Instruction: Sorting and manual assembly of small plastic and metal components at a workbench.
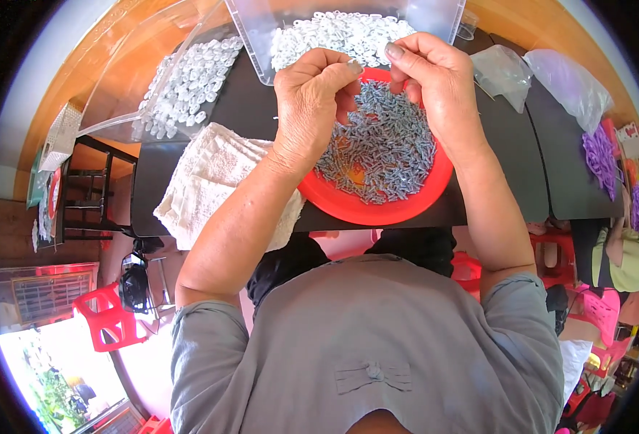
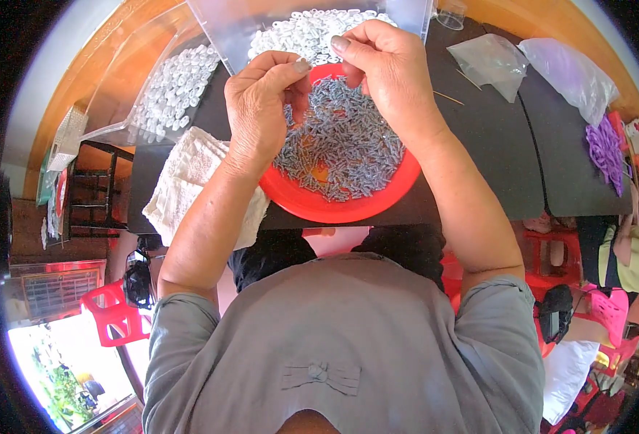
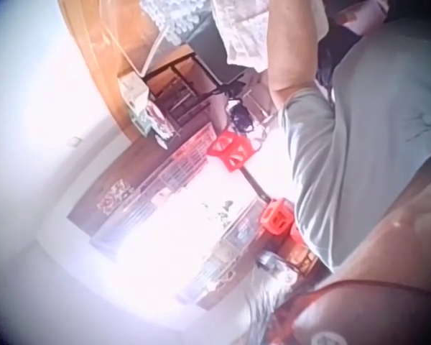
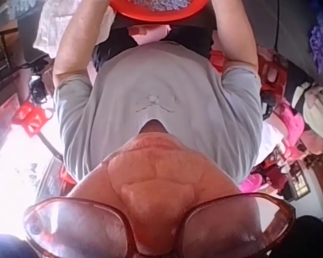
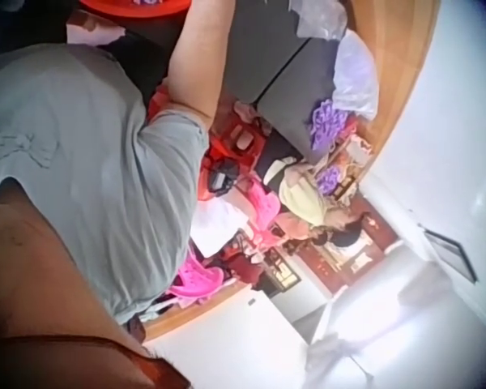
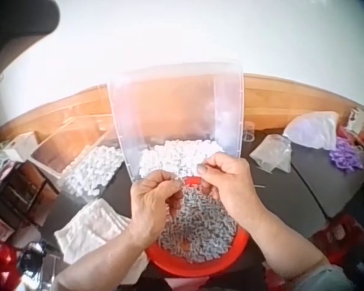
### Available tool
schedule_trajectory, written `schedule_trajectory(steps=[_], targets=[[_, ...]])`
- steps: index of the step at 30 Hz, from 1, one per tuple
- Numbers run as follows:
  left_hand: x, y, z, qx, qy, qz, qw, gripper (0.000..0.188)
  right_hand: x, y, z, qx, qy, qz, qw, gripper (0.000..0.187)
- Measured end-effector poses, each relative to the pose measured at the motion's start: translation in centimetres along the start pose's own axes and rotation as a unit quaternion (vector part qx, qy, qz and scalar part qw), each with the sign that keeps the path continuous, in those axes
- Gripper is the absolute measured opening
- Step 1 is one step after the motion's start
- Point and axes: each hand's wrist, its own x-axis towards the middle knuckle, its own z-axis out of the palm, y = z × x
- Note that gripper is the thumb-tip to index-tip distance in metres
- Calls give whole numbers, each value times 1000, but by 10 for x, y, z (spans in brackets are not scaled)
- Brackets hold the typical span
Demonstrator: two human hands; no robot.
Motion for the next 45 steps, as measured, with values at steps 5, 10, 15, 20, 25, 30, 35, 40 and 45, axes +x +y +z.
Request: schedule_trajectory(steps=[5, 10, 15, 20, 25, 30, 35, 40, 45], targets=[[0, -1, 0, 22, 2, 9, 1000, 15, -1, -1, 4, 1, -14, -3, 1000, 14], [-1, -1, 0, 28, -1, 12, 1000, 16, -2, 2, 7, -8, -22, -12, 1000, 13], [-3, 1, 1, 26, 3, 10, 1000, 15, -3, 2, 9, -6, -31, -23, 999, 13], [-2, 1, 1, 20, 1, 15, 1000, 15, -3, 0, 10, 4, -11, -19, 1000, 12], [-3, 1, 1, 18, 6, 11, 1000, 14, -3, 2, 10, 6, -11, -25, 1000, 12], [-3, 1, 1, 21, 11, 5, 1000, 14, -3, 2, 10, 12, -13, -23, 1000, 11], [-4, 2, 2, 34, 9, 12, 999, 14, -4, -1, 10, 1, -17, -22, 1000, 11], [-5, 3, 1, 58, -2, 20, 998, 15, -4, 1, 11, -17, -39, -42, 998, 12], [-2, 4, -1, 42, -28, 23, 998, 14, 0, 3, 6, 40, -69, 6, 997, 14]])
